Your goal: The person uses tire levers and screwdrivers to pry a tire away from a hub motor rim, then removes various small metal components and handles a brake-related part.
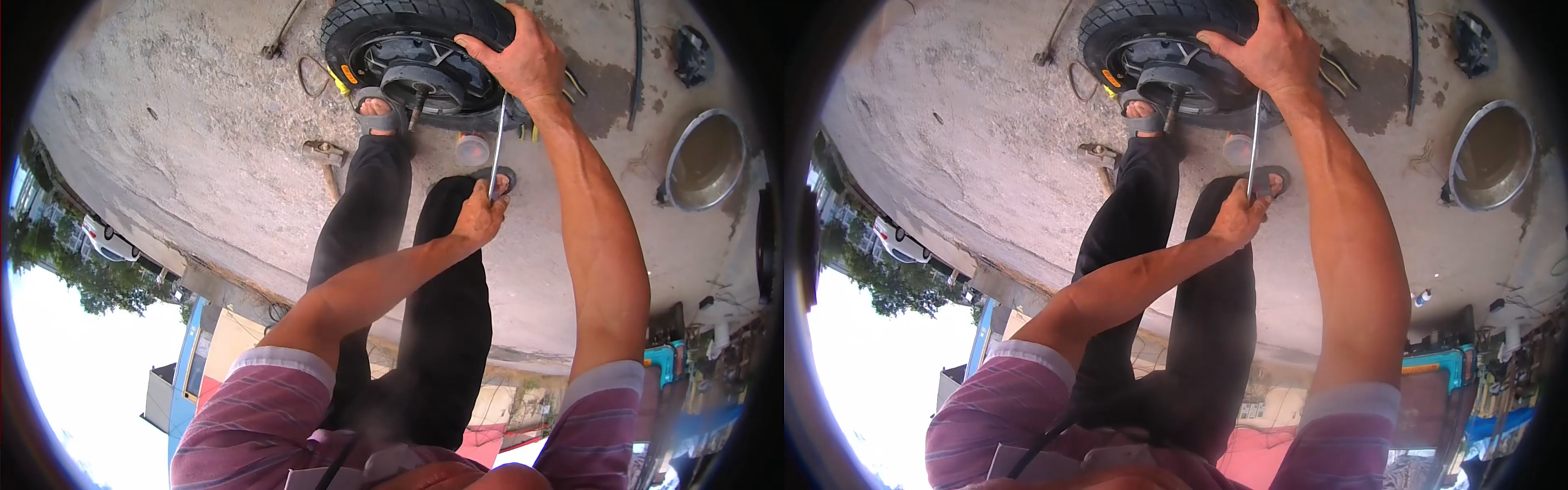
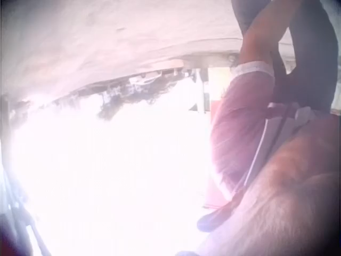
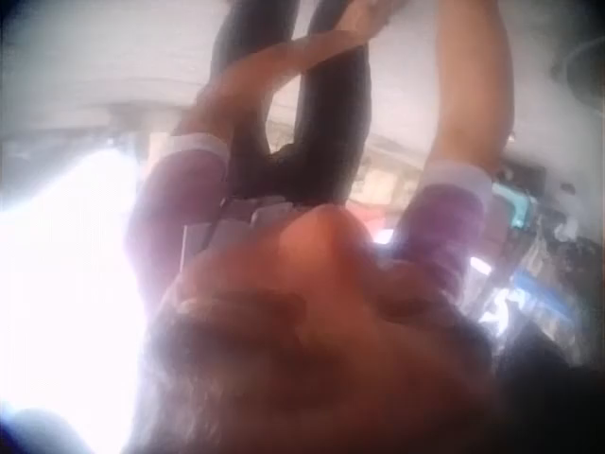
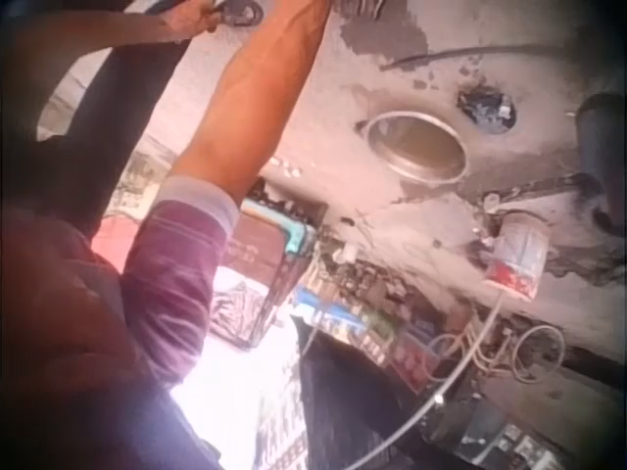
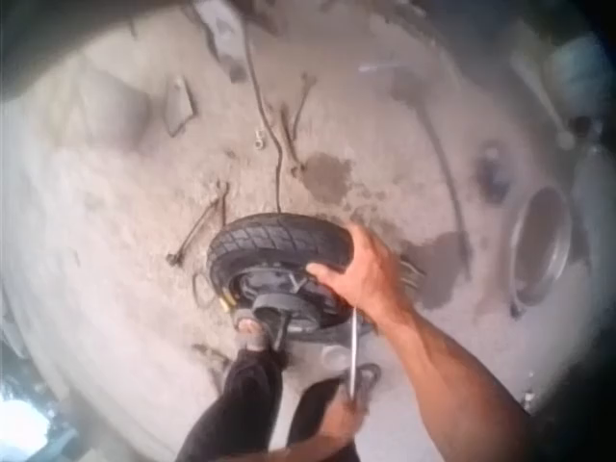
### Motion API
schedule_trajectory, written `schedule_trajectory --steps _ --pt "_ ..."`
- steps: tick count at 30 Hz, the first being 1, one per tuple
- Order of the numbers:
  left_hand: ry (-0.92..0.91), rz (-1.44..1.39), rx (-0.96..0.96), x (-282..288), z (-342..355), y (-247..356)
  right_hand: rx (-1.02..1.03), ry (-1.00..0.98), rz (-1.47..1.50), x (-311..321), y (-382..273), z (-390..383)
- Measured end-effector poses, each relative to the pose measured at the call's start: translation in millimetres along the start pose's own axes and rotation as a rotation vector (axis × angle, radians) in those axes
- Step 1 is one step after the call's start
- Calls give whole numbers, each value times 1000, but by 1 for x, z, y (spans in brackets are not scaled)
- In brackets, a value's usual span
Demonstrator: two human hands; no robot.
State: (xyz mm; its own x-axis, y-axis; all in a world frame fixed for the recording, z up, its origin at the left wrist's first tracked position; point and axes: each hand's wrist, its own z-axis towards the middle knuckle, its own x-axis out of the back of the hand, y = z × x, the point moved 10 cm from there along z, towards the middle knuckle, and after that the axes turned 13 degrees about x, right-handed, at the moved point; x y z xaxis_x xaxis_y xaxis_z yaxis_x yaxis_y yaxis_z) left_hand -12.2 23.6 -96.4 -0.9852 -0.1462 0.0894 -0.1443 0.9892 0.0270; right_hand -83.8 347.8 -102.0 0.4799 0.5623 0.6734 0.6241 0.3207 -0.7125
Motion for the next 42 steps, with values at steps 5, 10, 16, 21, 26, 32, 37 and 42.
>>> schedule_trajectory --steps 5,10,16,21,26,32,37,42 --pt "-28 354 -326 116 -42 57 135 22 -187 -4 21 -14" --pt "82 1047 -296 196 -41 130 155 56 -152 -9 10 -7" --pt "1 1456 -311 171 -38 210 147 70 -156 -5 10 -5" --pt "41 1532 -508 150 -37 229 133 67 -165 -6 10 -4" --pt "-106 1667 -476 132 -17 241 151 88 -172 -4 13 -6" --pt "-164 1663 -425 138 19 263 166 104 -139 -6 8 0" --pt "-251 1473 -249 131 30 214 160 95 -146 -5 9 -3" --pt "-182 802 167 127 12 102 136 106 -117 -6 14 -3"
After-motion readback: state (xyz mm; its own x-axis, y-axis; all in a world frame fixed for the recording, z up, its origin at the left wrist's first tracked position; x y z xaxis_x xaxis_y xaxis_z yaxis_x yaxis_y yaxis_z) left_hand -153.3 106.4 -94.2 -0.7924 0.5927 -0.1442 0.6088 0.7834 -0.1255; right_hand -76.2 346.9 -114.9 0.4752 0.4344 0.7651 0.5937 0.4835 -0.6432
